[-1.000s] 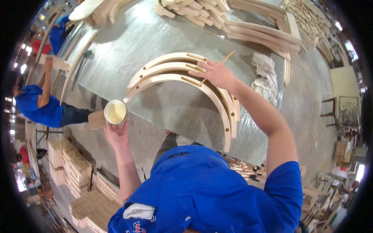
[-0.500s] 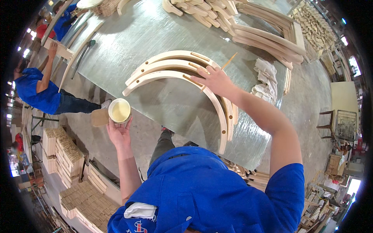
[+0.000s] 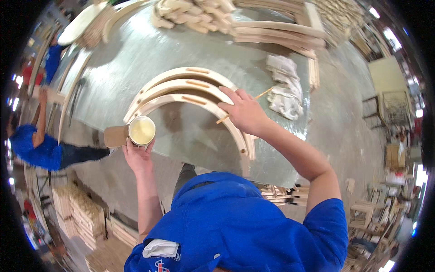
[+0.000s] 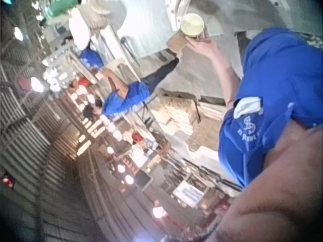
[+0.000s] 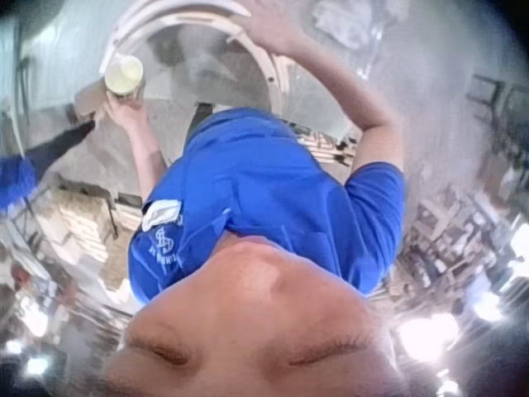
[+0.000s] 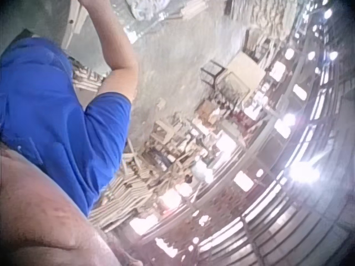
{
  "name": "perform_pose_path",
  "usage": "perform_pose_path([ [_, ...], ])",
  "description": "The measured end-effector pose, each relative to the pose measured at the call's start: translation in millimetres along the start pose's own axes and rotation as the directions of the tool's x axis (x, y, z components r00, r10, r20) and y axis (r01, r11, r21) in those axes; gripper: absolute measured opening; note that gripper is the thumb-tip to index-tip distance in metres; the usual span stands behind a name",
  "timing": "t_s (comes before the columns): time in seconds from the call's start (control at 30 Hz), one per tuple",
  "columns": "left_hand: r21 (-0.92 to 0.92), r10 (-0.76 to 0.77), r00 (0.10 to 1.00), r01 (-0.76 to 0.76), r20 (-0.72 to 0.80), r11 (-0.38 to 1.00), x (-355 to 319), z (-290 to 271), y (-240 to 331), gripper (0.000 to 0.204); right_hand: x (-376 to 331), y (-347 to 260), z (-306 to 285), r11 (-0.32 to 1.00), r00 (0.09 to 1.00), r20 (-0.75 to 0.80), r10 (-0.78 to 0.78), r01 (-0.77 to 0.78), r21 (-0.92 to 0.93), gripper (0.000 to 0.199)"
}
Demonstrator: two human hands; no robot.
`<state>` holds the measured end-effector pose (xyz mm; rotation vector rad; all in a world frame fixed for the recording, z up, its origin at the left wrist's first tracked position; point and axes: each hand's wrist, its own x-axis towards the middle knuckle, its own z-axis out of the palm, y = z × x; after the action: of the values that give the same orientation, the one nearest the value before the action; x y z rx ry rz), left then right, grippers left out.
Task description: The person applies glue to curved wooden chair parts and rectangular chair frames using a brush and a small container. They dip the brush into the container, apply glue to the wood, and place the parts aside on the table.
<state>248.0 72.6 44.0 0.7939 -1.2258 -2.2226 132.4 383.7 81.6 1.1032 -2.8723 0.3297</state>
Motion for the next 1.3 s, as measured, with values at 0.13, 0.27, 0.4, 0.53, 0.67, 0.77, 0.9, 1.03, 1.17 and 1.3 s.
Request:
perform_pose_path([
  [0.13,0.121,-0.170,0.947,0.142,0.271,0.982,-1,66,-24,0.037,-59,46,-53,0.962,0.871,-0.407,0.273,-0.251,0.108,0.034],
  [0.27,0.319,-0.497,0.669,0.380,0.553,0.868,-25,163,-69,0.028,-165,96,-56,0.604,0.327,-0.517,0.791,-0.279,0.747,0.034],
  [0.4,0.590,-0.739,0.399,0.445,0.542,0.673,-63,244,-148,0.026,-234,83,3,0.221,-0.159,-0.172,0.972,0.381,0.898,0.034],
  [0.53,0.790,-0.846,0.201,0.301,0.494,0.533,-91,285,-233,0.024,-270,53,74,-0.030,-0.125,0.181,0.976,0.740,0.672,0.026],
  [0.67,0.862,-0.847,0.241,0.074,0.473,0.502,-86,293,-275,0.025,-252,26,102,-0.133,-0.094,0.365,0.926,0.825,0.549,0.021],
  [0.77,0.851,-0.797,0.317,-0.306,0.514,0.426,-72,295,-258,0.028,-237,29,112,-0.140,-0.103,0.382,0.918,0.818,0.558,0.022],
  [0.9,0.592,-0.478,0.354,-0.554,0.804,0.586,-41,268,-178,0.031,-214,38,115,-0.190,-0.021,0.418,0.908,0.869,0.457,0.031],
  [1.03,0.488,-0.099,0.514,-0.711,0.852,0.506,50,192,-87,0.035,-194,16,114,-0.403,0.182,0.410,0.894,0.726,0.557,0.054],
  [1.17,0.564,-0.105,0.567,-0.823,0.817,-0.065,125,82,-4,0.083,-157,-26,104,0.336,0.492,-0.135,0.860,-0.346,0.876,0.101],
  [1.3,0.553,-0.293,0.713,-0.687,0.637,-0.471,152,26,13,0.109,-112,-32,95,0.683,0.675,-0.190,0.712,-0.605,0.409,0.111],
])
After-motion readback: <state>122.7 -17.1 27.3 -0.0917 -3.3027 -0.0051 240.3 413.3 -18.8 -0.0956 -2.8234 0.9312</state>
